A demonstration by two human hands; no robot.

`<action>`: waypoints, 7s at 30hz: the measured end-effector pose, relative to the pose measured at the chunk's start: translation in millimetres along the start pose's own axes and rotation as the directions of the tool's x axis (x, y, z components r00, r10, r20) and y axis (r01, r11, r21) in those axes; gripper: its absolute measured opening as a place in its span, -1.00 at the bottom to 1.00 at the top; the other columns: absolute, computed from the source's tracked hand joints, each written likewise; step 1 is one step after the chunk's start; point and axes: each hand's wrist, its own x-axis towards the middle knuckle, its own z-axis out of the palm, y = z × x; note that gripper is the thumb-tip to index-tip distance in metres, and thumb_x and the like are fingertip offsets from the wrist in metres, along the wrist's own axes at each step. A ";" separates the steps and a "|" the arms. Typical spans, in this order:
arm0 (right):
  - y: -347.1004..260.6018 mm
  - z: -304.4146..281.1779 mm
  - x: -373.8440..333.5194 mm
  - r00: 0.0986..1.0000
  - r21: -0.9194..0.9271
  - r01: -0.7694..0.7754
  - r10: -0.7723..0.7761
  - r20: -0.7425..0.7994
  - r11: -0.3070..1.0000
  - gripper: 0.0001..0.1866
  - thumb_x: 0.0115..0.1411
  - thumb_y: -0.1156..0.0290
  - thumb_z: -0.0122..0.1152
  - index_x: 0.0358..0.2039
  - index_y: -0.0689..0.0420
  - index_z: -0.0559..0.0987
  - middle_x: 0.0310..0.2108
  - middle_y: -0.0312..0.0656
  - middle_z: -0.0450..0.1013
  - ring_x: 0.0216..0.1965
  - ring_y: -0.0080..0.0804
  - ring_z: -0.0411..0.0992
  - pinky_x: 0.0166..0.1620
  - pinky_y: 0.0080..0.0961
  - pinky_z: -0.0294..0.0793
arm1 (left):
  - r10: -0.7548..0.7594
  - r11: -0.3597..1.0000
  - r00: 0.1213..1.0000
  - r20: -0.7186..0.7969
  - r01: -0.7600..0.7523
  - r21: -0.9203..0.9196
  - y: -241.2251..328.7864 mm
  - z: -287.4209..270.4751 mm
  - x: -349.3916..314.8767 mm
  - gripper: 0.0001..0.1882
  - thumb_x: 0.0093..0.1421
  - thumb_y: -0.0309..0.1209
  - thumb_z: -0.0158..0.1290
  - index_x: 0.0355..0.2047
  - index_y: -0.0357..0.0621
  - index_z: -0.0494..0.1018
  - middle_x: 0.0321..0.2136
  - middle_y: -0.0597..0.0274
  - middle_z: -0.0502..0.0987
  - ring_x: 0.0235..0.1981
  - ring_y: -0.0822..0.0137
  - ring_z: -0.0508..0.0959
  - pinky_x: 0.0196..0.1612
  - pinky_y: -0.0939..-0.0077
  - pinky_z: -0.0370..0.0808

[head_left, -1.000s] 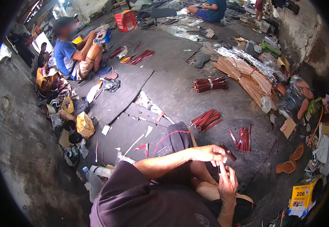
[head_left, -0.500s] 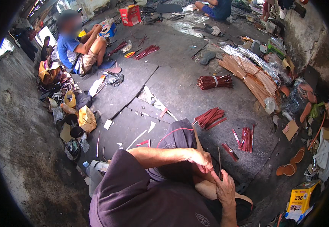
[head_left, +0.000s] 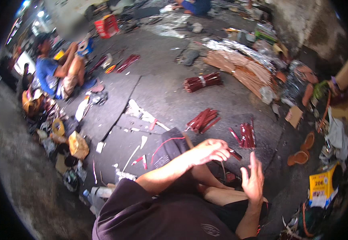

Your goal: The person sits on the floor and repeatedly picks up red decorative strips, measures them against a metal ruler, and cuts them to length using red-handled scissors. The cut pieces are placed in a pile on the floor.

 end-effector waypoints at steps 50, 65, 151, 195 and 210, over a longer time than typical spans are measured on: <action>83.2 -38.2 -52.1 0.698 -0.093 -0.702 0.708 0.106 0.706 -0.40 0.17 0.02 0.23 0.09 0.18 0.48 -0.06 0.04 0.52 0.01 -0.03 0.47 0.08 -0.23 0.40 | 0.117 -0.055 0.985 -0.127 0.134 0.989 75.7 -29.9 -3.3 -0.69 0.22 -0.23 0.14 -0.10 -0.12 0.52 -0.34 0.05 0.65 -0.25 0.20 0.65 -0.15 0.34 0.52; 95.3 16.9 -267.2 0.617 0.952 -0.264 0.786 0.043 0.155 -0.57 0.39 0.22 -0.03 0.20 0.09 0.38 0.11 -0.18 0.39 0.08 -0.37 0.39 0.18 -0.41 0.32 | -0.150 -0.162 0.988 -0.020 -0.005 0.987 42.2 -31.8 -10.5 -0.73 0.20 -0.26 0.11 -0.13 -0.09 0.51 -0.41 0.19 0.66 -0.31 0.20 0.67 -0.21 0.37 0.56; 242.6 -31.5 -36.7 0.559 0.277 -0.829 0.712 0.425 0.485 -0.51 0.29 0.08 0.14 0.04 0.21 0.45 -0.30 -0.15 0.48 -0.35 -0.42 0.49 -0.25 -0.44 0.57 | 0.135 0.872 0.990 0.044 -0.097 -0.480 64.7 -49.0 72.9 -0.76 0.25 -0.28 -0.09 -0.53 -0.04 0.23 -0.58 0.41 0.21 -0.54 0.48 0.21 -0.43 0.55 0.25; 239.3 -22.9 -24.4 0.559 0.248 -0.828 0.717 0.415 0.502 -0.47 0.24 0.05 0.21 0.02 0.23 0.48 -0.29 -0.23 0.48 -0.33 -0.51 0.46 -0.25 -0.50 0.55 | 0.142 0.946 0.910 -0.389 -0.241 -0.217 30.7 -97.5 92.6 -0.74 0.33 -0.21 -0.13 -0.47 0.00 0.39 -0.63 0.49 0.29 -0.59 0.56 0.28 -0.48 0.70 0.30; 238.1 -26.3 -21.7 0.543 0.225 -0.840 0.746 0.385 0.494 -0.51 0.23 0.03 0.23 -0.05 0.19 0.52 -0.37 -0.27 0.44 -0.42 -0.55 0.42 -0.32 -0.54 0.52 | 0.119 0.948 0.807 -0.578 -0.265 -0.174 39.2 -92.3 90.0 -0.75 0.33 -0.22 -0.12 -0.47 0.02 0.36 -0.63 0.47 0.31 -0.59 0.53 0.28 -0.49 0.63 0.28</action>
